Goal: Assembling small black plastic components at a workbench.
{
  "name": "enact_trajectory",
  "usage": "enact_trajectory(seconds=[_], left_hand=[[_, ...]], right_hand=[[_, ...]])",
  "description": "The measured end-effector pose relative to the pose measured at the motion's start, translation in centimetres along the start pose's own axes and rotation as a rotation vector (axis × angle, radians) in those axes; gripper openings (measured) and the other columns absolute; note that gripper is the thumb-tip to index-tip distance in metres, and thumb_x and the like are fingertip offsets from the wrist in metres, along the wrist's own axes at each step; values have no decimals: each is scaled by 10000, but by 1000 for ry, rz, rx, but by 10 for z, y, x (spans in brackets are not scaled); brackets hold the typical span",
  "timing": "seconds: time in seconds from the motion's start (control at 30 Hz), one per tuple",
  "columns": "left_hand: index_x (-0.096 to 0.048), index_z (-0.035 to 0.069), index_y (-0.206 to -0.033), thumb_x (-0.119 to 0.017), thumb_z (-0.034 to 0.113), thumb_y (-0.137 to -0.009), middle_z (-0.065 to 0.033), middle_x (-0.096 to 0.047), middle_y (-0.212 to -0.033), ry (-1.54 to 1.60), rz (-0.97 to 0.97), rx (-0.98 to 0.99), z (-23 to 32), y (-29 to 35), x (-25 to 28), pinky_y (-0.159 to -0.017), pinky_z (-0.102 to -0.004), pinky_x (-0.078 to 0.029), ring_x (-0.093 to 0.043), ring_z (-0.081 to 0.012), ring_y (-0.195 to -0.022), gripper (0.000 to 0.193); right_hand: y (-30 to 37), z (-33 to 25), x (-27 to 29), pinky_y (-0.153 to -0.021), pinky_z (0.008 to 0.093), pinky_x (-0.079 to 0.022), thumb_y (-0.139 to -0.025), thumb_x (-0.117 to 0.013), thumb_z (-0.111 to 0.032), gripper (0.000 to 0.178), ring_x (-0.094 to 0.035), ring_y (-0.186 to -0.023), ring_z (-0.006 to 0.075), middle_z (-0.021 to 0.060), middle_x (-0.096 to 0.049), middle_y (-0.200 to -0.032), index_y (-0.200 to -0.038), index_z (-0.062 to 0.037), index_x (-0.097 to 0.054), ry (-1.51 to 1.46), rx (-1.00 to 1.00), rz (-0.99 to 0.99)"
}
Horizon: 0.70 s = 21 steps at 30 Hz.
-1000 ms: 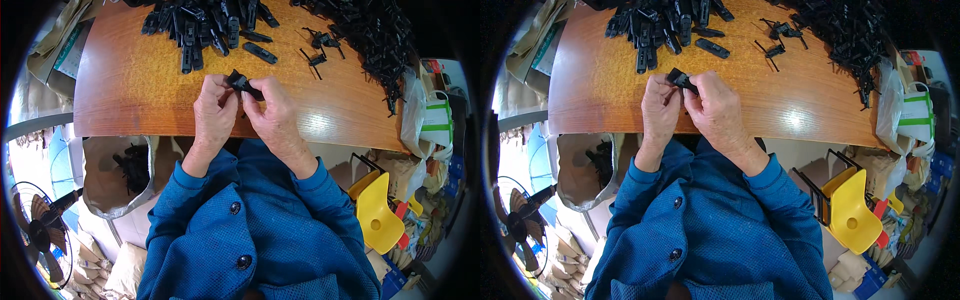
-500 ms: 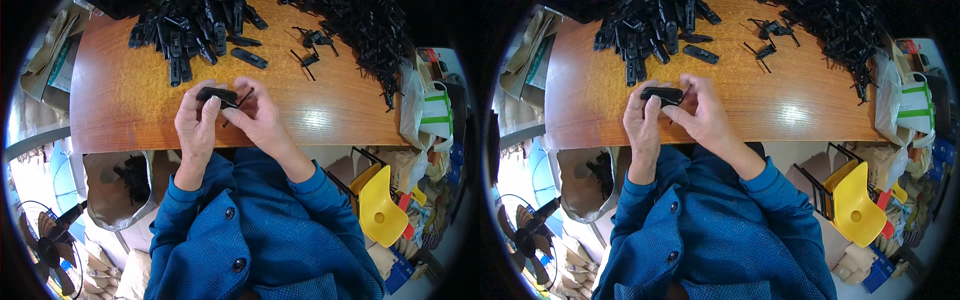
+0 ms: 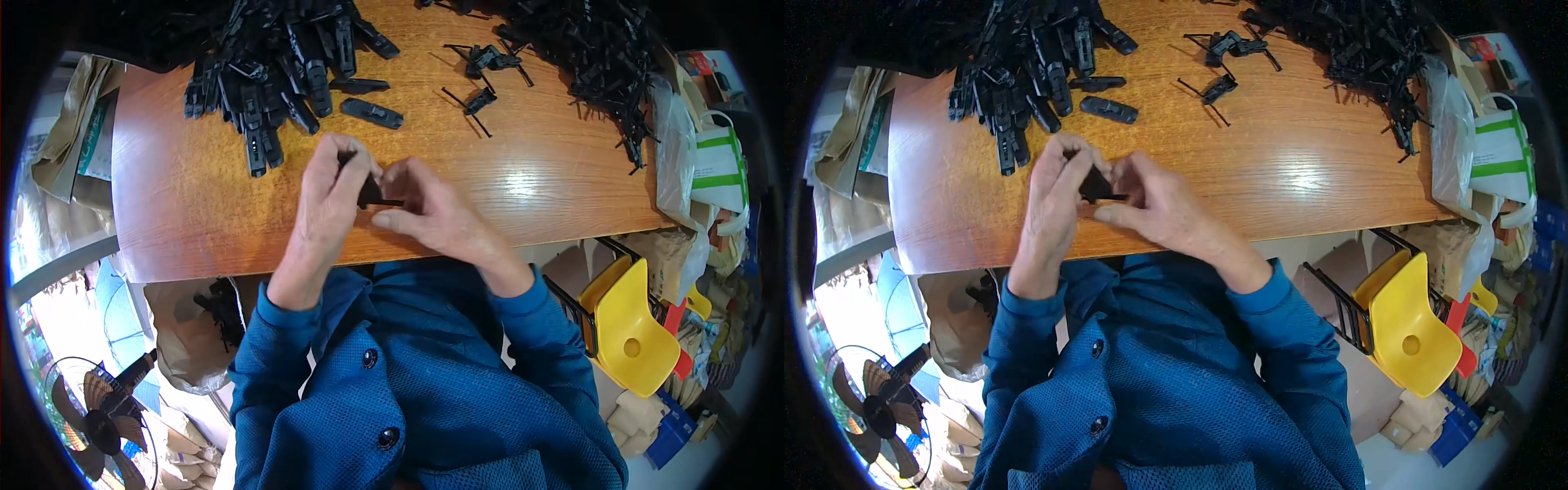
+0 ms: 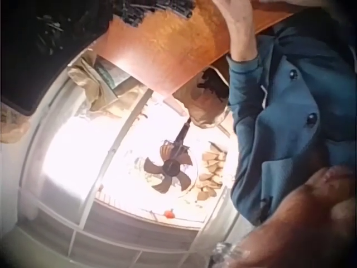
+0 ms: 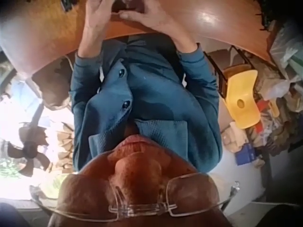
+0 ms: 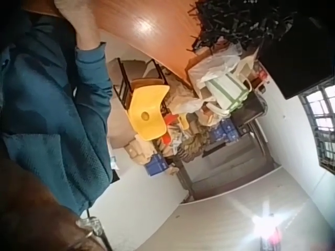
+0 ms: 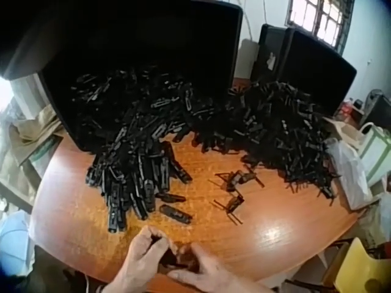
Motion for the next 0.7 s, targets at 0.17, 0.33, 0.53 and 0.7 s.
enact_trajectory(seconds=[0.17, 0.33, 0.53, 0.7], left_hand=[[-530, 12, -1030, -548, 11, -813, -172, -576, -905, -944, 13, -458, 52, -41, -20, -643, -371, -505, -612, -330, -736, 218], [-520, 3, -1040, -599, 46, -806, -200, -529, -992, -1493, -157, -456, 41, -49, -47, -676, -437, -527, -626, -386, -786, 251], [-510, -14, -993, -653, 63, -784, -187, -566, -882, -1394, -142, -350, 33, -38, -35, -651, -418, -517, -642, -355, -773, 265], [-525, 10, -1098, -666, 206, -865, -17, -554, -746, -455, -111, 13, 4, -24, -1, -503, -224, -429, -536, -96, -569, 336]], right_hand=[[-5, -75, 80, -667, 380, -521, -822, -641, -77, 408, -623, -828, 294, 149, -553, -1040, -1204, -49, -501, 1069, 281, 358], [-19, -58, 95, -705, 381, -527, -824, -551, 15, 489, -604, -868, 321, 128, -550, -1067, -1295, -79, -460, 1478, 371, 320], [0, -61, 96, -708, 366, -528, -818, -517, 56, 512, -609, -861, 293, 112, -581, -974, -1288, -145, -493, 1369, 383, 408], [25, -55, 110, -714, 343, -526, -838, -552, 22, 415, -608, -826, 283, 117, -576, -965, -1224, -132, -547, 921, 402, 431]])
Point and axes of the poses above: each hand's wrist, its own y-axis away from the middle knuckle, its own x-axis out of the back of the hand, z = x × y, the point moved 10 cm from there along -y, towards the middle knuckle
